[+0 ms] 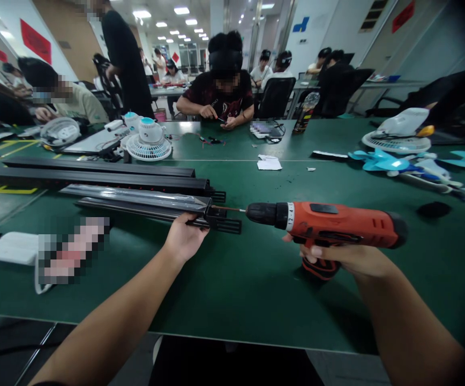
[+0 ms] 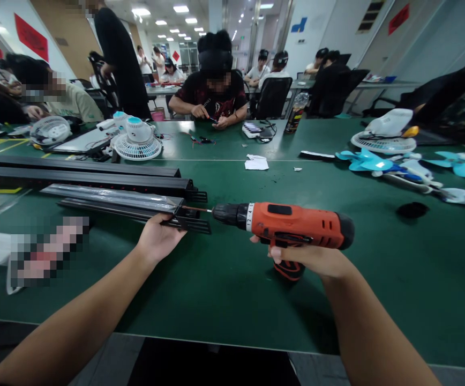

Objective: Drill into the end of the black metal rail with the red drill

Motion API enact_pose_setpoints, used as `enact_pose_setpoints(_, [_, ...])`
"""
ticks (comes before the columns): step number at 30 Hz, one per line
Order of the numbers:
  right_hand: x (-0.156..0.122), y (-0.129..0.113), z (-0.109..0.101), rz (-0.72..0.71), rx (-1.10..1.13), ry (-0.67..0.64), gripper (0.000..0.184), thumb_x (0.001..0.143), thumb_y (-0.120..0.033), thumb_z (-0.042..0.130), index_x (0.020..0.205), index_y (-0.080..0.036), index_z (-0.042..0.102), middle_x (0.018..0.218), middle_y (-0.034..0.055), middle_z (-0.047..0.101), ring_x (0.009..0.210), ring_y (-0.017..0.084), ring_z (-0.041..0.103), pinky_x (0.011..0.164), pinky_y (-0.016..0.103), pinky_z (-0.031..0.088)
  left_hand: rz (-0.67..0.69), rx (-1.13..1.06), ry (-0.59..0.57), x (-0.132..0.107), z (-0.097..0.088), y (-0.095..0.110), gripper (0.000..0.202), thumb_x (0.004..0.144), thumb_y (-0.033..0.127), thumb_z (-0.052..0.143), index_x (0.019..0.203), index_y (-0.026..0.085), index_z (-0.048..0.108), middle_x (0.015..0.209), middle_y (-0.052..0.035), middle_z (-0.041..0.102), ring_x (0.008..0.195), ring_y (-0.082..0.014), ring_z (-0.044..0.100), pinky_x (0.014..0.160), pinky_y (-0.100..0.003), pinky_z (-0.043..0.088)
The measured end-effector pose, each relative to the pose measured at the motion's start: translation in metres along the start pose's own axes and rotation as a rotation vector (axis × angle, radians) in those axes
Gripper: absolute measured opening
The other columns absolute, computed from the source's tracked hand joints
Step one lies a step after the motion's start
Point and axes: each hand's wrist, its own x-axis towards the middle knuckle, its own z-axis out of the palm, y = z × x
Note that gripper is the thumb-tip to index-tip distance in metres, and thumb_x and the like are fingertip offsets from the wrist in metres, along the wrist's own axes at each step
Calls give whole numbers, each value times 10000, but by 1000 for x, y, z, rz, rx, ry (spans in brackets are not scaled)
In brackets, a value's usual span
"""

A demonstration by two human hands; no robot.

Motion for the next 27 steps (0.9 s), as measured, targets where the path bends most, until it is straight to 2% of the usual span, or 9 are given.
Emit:
enact_pose_setpoints(4, [-1, -1, -3, 41, -12, -25, 273, 927, -499, 973, 944, -238, 895, 776, 58, 803, 678, 207, 748, 675, 343, 725, -7, -2, -14, 0, 0, 1, 459, 876, 19, 589, 1271, 171, 768, 995, -90, 829, 900, -228, 800, 845, -338, 658])
enact_pose_setpoints(10, [-2, -6, -2, 32, -22, -40, 334, 944, -479, 964, 1174, -238, 935, 653, -9, 687, 620, 184, 694, 609, 303, 689, 2, -5, 22, -2, 4, 0, 402, 882, 26, 583, 1211, 167, 765, 965, -88, 822, 849, -217, 793, 805, -327, 657])
enact_pose_setpoints(16, [-2, 1, -4, 15, -25, -30, 243, 951, -427, 966, 1128, -269, 912, 813, 35, 828, 692, 182, 763, 655, 272, 701, 9, 24, -19, 1, -1, 0, 402, 873, 23, 587, 1188, 195, 767, 946, -71, 808, 867, -214, 794, 815, -328, 666])
enact_pose_setpoints(21, [-2, 2, -3, 10, -45, -37, 207, 962, -418, 954, 1099, -270, 907, 823, 31, 834, 700, 181, 768, 679, 279, 704, 7, 31, -45, 2, -3, 1, 459, 875, 24, 594, 1267, 192, 766, 999, -77, 825, 907, -220, 801, 844, -335, 661])
enact_pose_setpoints(27, [-1, -2, 0, -10, -20, -38, 252, 956, -457, 956, 1100, -257, 902, 845, 43, 834, 659, 172, 736, 633, 279, 690, -1, 13, -13, 1, -2, 1, 431, 884, 25, 593, 1250, 180, 758, 978, -82, 821, 893, -219, 795, 839, -328, 655])
